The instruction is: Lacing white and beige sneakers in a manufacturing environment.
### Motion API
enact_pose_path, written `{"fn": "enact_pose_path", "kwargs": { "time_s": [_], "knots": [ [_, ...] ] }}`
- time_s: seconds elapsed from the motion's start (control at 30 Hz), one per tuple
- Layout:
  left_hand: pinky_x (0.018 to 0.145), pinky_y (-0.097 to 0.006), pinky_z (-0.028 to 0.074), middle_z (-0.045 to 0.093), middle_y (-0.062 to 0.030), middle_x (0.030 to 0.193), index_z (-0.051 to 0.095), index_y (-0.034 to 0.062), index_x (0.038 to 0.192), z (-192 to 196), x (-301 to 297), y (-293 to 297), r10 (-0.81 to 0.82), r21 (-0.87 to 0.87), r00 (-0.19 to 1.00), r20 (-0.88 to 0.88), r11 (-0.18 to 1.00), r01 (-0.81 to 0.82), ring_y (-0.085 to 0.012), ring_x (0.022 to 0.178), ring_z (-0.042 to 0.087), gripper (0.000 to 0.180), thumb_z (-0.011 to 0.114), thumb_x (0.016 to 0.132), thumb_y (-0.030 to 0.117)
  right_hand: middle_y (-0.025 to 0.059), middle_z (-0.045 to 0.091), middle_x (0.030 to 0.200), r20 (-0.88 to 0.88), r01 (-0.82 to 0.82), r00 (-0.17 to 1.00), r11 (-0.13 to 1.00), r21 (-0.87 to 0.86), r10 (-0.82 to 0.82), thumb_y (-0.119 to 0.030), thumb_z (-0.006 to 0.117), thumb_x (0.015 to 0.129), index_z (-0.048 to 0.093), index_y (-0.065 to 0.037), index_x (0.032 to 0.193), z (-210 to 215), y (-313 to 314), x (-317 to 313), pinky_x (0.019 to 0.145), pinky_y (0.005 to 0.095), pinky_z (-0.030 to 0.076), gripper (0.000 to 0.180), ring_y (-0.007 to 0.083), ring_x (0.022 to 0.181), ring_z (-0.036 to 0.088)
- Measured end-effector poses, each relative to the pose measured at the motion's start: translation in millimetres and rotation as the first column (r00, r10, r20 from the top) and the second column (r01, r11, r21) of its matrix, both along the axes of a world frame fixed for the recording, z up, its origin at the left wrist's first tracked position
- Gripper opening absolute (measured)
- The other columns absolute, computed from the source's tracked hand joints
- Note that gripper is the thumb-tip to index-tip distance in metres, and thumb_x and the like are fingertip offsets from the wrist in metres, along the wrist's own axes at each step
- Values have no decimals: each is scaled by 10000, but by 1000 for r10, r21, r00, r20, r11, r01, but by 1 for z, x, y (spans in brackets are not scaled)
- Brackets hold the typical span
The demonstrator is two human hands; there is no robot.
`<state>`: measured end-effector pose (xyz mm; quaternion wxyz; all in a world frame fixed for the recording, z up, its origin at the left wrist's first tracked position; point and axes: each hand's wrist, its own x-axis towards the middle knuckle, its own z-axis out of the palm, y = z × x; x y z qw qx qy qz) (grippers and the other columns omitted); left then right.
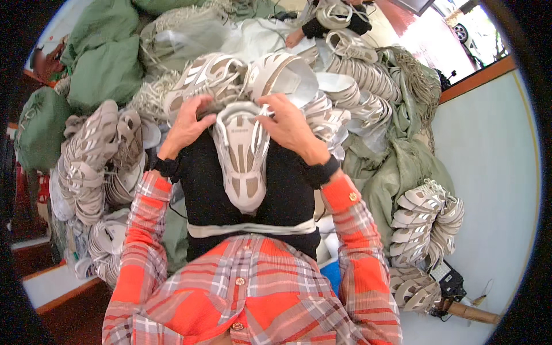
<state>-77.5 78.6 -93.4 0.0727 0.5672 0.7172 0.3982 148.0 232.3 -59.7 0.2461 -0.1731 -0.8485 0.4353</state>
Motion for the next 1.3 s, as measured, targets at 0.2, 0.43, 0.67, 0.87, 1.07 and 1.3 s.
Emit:
{"fn": "enact_pose_path", "kwargs": {
  "time_s": [0.2,0.43,0.67,0.87,1.07,1.3],
  "knots": [
    [780,-345,476,470,-170,1095,595,80,1171,3,52,-10,-54,-58,994,98,997,60,-262,839,564,364,638,855,254,134,538,927,132,37,990,989,140,-56,-210,677,831,617,-47,1092,-13,-20,2,661,333,478,313,234,722,565],
    [732,-303,476,461,-138,1129,618,86,1131,5,40,-17,-113,-107,973,200,985,136,-202,779,554,310,642,858,231,116,539,826,250,-83,968,973,218,26,-179,680,804,653,-36,1050,-10,-3,-3,653,325,474,285,206,695,552],
    [655,-257,469,482,-103,1086,607,53,1139,10,55,-23,16,-20,946,324,1000,-10,-129,706,523,330,677,828,137,98,626,879,-139,-104,984,277,-955,-110,-79,624,847,622,16,997,-34,69,15,523,261,452,178,144,673,577],
    [629,-341,478,552,-83,810,607,31,960,30,120,-84,-305,-111,930,206,937,332,-222,670,557,207,682,777,95,93,628,916,72,199,862,203,-959,-502,-33,608,857,527,31,1134,-12,64,95,603,240,469,296,156,741,598],
    [688,-436,495,634,-149,827,638,56,905,-16,192,-109,-516,-669,857,13,632,391,-338,805,630,155,588,853,193,117,622,804,396,-229,889,972,-48,230,-140,632,798,649,-51,865,11,-64,150,661,386,511,113,265,768,623],
    [674,-440,490,621,-183,843,610,28,911,12,190,-99,-428,-716,890,155,572,400,-372,814,611,142,569,857,153,121,569,807,521,-314,834,934,172,185,-116,628,779,589,-39,825,-16,-120,166,658,393,492,98,276,808,574]
  ]
}}
